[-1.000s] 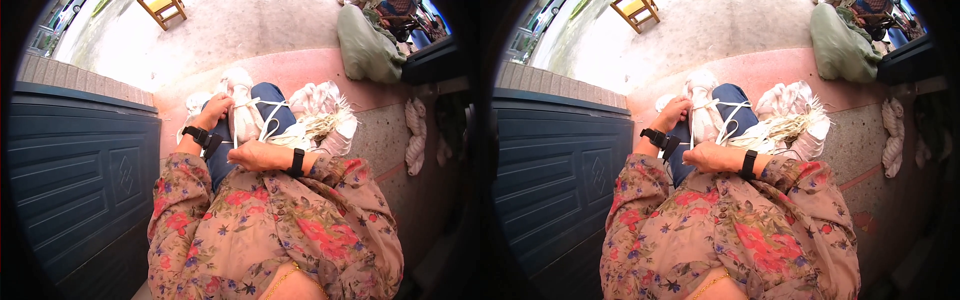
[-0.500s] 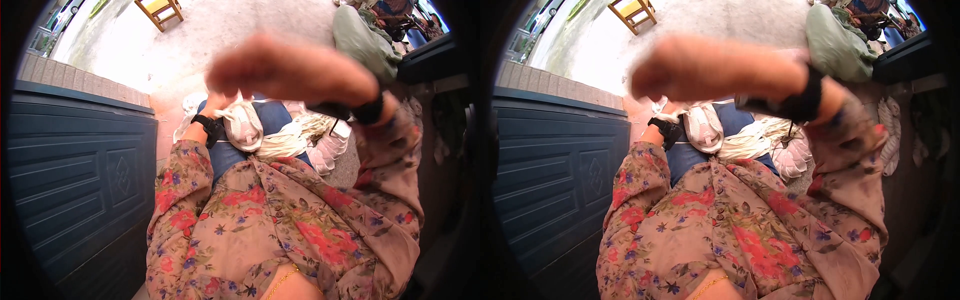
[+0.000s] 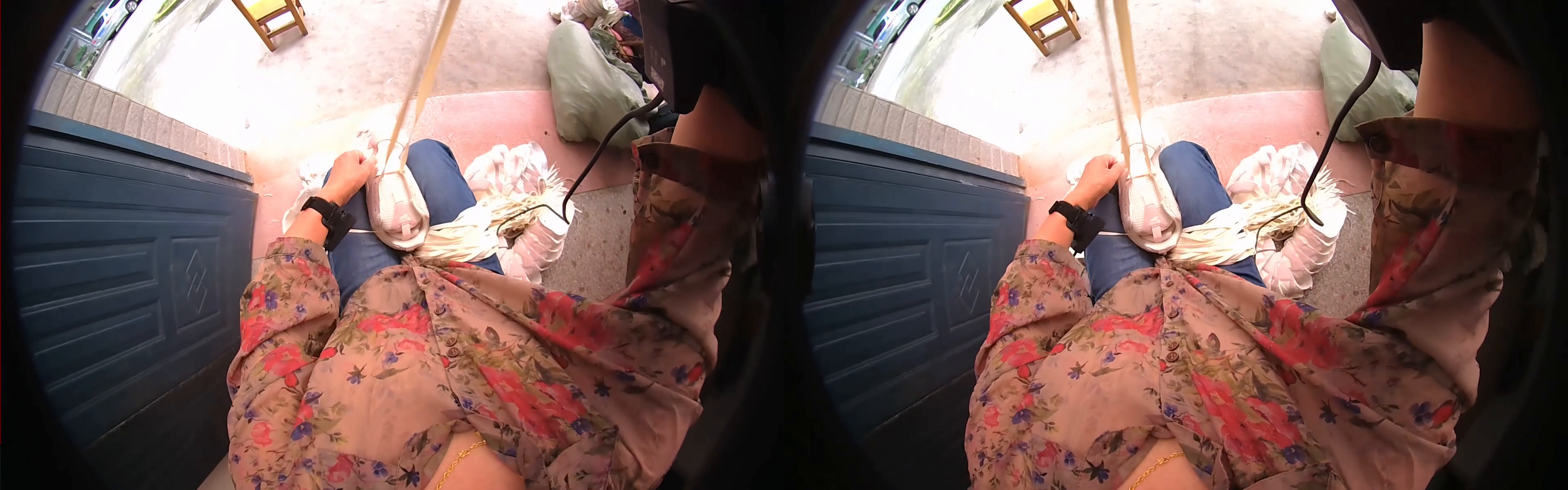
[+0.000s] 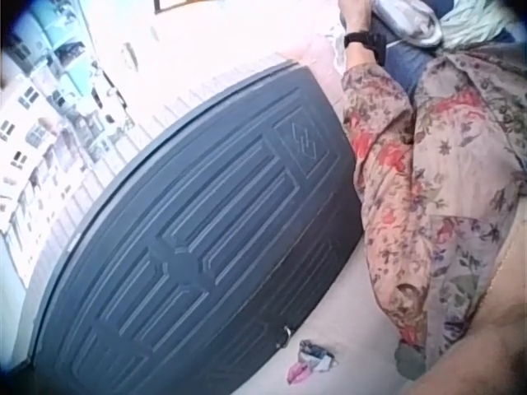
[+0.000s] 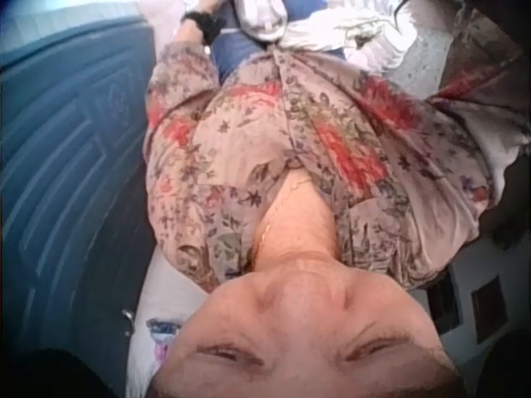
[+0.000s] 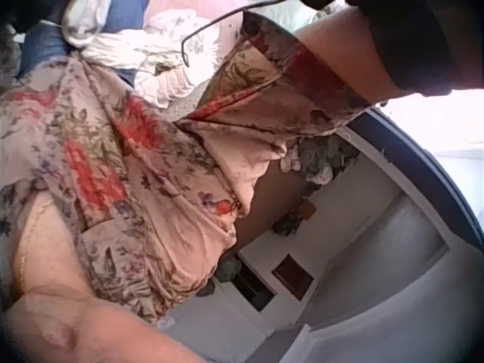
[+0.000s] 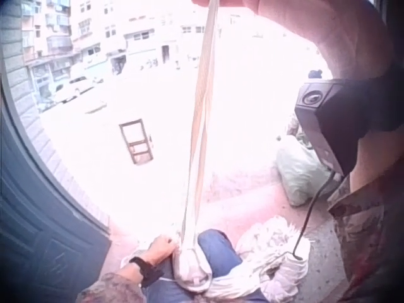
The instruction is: The recorder is threading long white laces through shoe upper components as part of a manufacturing process.
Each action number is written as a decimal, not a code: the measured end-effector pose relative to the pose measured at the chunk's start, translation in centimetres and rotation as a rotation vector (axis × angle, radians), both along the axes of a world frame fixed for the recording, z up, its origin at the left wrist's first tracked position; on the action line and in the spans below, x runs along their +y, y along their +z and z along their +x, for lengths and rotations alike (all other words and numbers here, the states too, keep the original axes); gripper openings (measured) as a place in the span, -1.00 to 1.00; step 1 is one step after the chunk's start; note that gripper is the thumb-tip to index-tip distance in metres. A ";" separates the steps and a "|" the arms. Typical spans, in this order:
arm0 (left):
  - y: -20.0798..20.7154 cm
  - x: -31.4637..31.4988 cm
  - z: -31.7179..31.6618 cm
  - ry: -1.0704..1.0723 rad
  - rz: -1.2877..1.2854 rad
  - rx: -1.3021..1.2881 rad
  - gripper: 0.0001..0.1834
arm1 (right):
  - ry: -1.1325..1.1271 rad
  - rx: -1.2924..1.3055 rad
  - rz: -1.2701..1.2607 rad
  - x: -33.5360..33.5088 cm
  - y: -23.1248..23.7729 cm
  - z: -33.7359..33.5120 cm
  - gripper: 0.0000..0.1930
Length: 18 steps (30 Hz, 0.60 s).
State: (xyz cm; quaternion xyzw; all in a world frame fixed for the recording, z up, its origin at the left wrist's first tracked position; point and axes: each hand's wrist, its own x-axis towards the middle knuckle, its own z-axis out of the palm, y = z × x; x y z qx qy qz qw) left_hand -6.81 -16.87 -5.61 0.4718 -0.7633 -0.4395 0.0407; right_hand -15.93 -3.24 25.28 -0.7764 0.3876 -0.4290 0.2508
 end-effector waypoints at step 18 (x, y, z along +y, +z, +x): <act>1.0 -1.1 -3.0 -0.153 0.035 -0.041 -0.54 | -0.194 -0.189 -0.278 -2.3 4.0 -5.9 -0.78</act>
